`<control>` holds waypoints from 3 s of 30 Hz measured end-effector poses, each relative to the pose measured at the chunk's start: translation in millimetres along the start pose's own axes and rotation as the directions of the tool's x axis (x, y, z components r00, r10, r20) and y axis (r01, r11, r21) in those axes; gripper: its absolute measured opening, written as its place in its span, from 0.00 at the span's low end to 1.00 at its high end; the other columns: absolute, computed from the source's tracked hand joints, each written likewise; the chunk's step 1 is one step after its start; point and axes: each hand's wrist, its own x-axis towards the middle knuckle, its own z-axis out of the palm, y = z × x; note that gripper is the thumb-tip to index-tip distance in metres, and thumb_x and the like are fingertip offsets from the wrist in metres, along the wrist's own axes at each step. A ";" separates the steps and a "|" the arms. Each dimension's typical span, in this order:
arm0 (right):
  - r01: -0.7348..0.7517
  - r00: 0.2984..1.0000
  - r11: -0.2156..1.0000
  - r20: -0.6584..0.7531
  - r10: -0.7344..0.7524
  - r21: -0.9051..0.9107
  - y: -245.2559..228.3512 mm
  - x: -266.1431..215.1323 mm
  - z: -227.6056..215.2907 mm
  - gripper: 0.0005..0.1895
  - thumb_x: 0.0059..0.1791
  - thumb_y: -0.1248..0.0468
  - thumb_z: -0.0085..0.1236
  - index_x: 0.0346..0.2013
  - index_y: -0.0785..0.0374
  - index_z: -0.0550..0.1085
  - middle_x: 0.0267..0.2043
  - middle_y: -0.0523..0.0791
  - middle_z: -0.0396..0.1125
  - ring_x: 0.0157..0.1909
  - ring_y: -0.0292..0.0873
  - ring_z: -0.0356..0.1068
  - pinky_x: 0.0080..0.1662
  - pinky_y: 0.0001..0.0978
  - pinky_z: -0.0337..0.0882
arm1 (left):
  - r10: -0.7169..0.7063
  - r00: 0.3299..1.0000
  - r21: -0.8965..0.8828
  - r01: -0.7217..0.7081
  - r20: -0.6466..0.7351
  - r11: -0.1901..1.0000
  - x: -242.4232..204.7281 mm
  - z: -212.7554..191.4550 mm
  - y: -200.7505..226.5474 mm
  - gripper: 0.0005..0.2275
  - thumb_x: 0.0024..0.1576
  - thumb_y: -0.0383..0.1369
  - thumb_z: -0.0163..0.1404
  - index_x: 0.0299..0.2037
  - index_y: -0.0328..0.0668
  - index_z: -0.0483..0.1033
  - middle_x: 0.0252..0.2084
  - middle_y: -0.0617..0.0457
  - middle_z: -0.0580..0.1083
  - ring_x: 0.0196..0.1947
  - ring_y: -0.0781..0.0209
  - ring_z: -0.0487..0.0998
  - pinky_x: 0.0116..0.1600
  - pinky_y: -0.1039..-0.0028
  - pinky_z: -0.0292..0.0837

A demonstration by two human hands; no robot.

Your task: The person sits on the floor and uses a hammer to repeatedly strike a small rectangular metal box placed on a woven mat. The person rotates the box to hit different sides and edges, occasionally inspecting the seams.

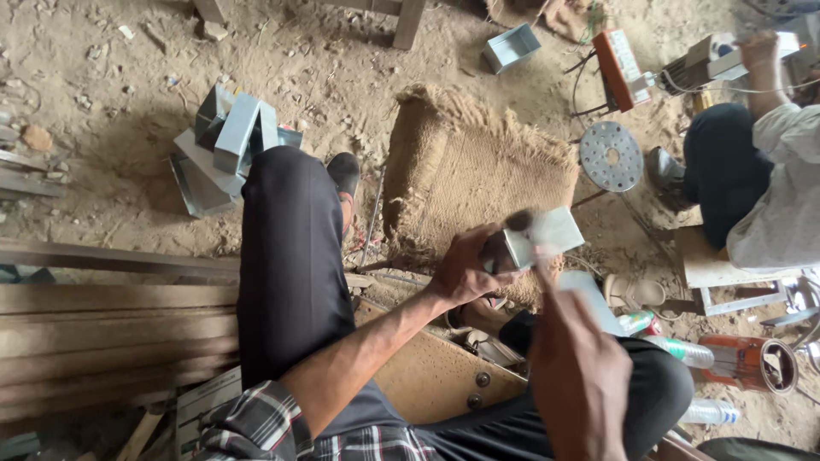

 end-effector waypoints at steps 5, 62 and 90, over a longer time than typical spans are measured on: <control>-0.022 1.000 0.997 0.007 0.022 -0.070 12.6 -2.8 -12.8 0.34 0.50 0.75 0.52 0.72 0.52 0.67 0.34 0.51 0.73 0.22 0.43 0.69 0.24 0.37 0.67 | 0.034 0.999 0.130 -0.037 0.020 0.991 -0.9 -4.1 2.1 0.39 0.60 0.72 0.40 0.46 0.35 0.74 0.36 0.47 0.76 0.35 0.57 0.80 0.39 0.65 0.80; -0.313 0.900 0.874 -0.178 0.398 0.371 59.2 -64.8 -7.5 0.24 0.58 0.62 0.46 0.66 0.71 0.64 0.27 0.47 0.65 0.18 0.33 0.62 0.22 0.25 0.60 | 0.203 0.978 0.278 -0.207 0.040 0.938 -6.5 2.1 6.7 0.13 0.48 0.30 0.64 0.38 0.43 0.73 0.35 0.55 0.75 0.40 0.60 0.76 0.52 0.66 0.71; -0.398 0.595 -0.217 0.431 0.678 0.891 122.5 -67.6 67.0 0.13 0.52 0.67 0.57 0.37 0.53 0.60 0.25 0.33 0.53 0.17 0.24 0.43 0.19 0.20 0.42 | 0.149 0.989 0.268 -0.149 0.020 0.952 -17.4 -41.0 67.5 0.48 0.61 0.43 0.62 0.80 0.49 0.33 0.80 0.40 0.40 0.83 0.45 0.42 0.84 0.53 0.47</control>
